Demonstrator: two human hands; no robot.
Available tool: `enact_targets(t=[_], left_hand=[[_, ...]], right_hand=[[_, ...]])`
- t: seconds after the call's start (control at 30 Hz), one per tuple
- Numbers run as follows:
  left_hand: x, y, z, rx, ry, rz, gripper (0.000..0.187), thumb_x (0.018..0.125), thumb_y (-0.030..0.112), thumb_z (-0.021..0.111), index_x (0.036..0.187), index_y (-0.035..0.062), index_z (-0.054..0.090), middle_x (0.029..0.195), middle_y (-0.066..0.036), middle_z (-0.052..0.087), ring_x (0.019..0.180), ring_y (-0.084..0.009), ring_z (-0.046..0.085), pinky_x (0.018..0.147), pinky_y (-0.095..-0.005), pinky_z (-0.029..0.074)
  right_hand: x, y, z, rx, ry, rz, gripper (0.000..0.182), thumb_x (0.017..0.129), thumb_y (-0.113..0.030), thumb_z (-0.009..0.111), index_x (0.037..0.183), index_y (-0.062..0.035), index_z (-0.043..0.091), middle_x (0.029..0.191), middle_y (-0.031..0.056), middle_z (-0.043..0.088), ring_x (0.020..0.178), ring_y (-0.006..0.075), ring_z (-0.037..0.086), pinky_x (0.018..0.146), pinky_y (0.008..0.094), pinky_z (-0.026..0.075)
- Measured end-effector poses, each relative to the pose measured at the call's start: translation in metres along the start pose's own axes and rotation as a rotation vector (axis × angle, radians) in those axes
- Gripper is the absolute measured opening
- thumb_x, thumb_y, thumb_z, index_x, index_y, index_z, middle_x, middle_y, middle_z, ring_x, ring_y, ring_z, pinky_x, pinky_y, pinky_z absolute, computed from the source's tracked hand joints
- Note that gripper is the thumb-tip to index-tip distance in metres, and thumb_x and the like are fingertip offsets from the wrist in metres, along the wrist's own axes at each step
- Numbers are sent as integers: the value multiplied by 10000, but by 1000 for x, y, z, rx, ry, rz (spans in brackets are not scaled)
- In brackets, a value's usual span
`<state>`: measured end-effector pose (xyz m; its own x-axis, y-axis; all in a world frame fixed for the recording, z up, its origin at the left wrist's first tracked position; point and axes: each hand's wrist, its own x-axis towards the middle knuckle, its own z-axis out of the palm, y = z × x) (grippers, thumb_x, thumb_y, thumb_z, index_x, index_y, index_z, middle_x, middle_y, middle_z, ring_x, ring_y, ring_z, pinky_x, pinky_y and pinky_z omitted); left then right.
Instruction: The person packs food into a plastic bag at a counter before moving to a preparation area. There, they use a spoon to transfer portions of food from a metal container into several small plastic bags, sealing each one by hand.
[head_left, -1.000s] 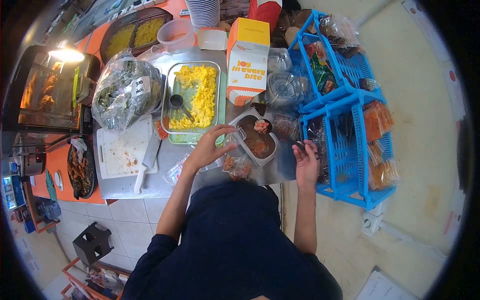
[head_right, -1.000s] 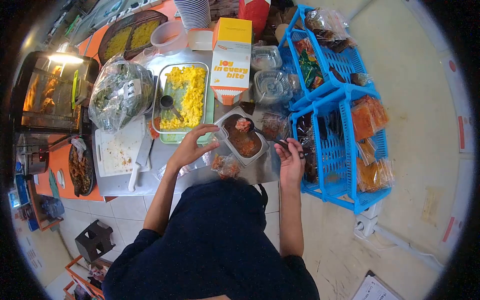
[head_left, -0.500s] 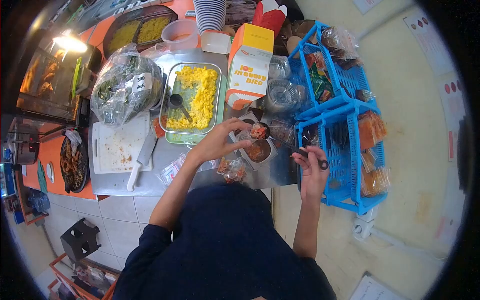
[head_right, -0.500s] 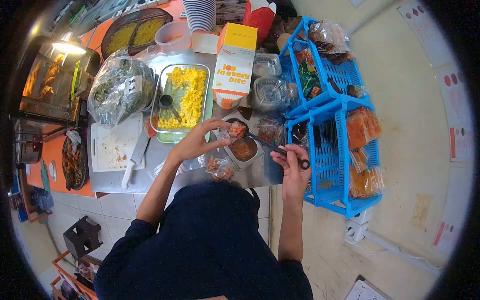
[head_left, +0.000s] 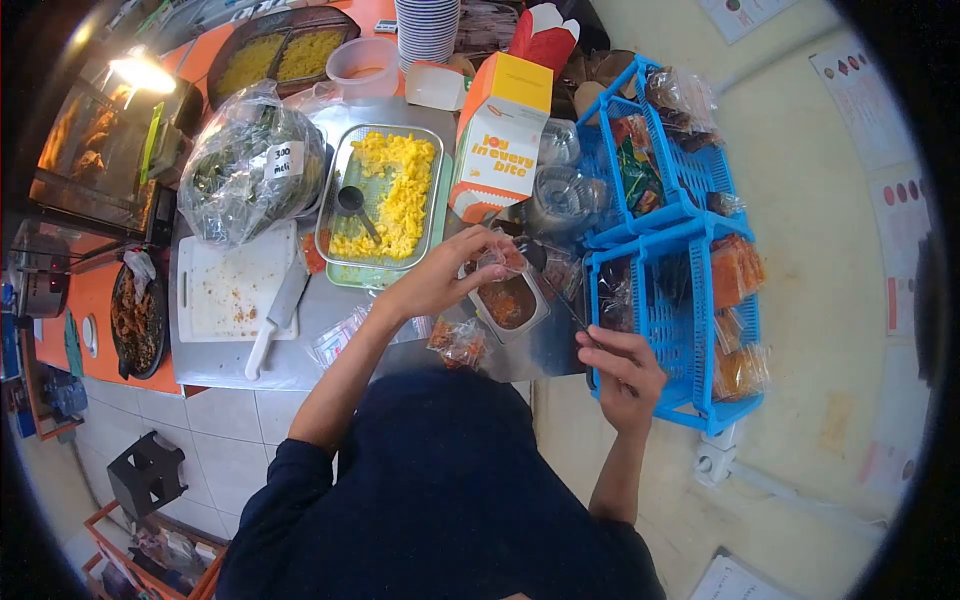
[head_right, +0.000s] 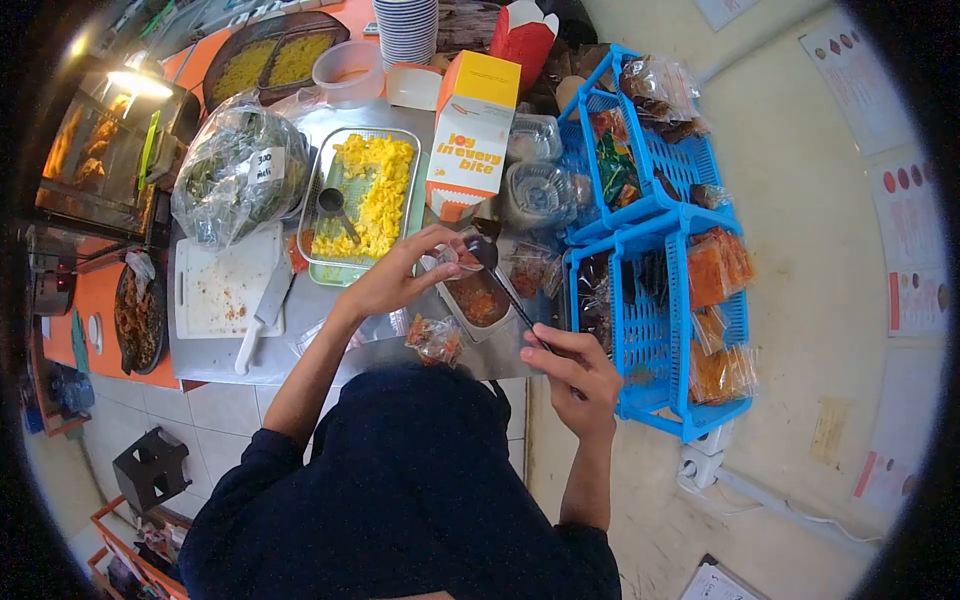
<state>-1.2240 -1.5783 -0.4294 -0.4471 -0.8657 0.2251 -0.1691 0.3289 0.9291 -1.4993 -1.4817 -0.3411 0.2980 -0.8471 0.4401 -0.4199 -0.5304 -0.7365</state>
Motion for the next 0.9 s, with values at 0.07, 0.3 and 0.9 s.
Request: enact_targets(t=[0.07, 0.3, 0.9], left_hand=[[-1, 0, -1, -37, -33, -3, 415, 996, 201, 663, 1363, 40, 554, 1223, -128, 608, 1140, -262, 608, 999, -379, 478], [-2, -1, 1, 8, -20, 35, 416, 1003, 192, 645, 1388, 61, 558, 1276, -128, 582, 1173, -260, 595, 1006, -385, 477], [-13, -9, 6, 139, -49, -13, 393, 1008, 193, 632, 1374, 66, 567, 1279, -133, 584, 1166, -293, 599, 1006, -407, 477]], right_hand=[[-1, 2, -3, 25, 40, 1, 340, 804, 201, 671, 1008, -45, 786, 1114, 170, 693, 996, 298, 748, 851, 340, 625], [-5, 0, -5, 54, 22, -15, 349, 794, 222, 650, 977, -39, 793, 1110, 170, 693, 990, 307, 749, 855, 351, 631], [-38, 55, 20, 341, 438, 308, 145, 1035, -51, 573, 1154, 2, 637, 1129, 167, 669, 909, 257, 729, 829, 337, 599]])
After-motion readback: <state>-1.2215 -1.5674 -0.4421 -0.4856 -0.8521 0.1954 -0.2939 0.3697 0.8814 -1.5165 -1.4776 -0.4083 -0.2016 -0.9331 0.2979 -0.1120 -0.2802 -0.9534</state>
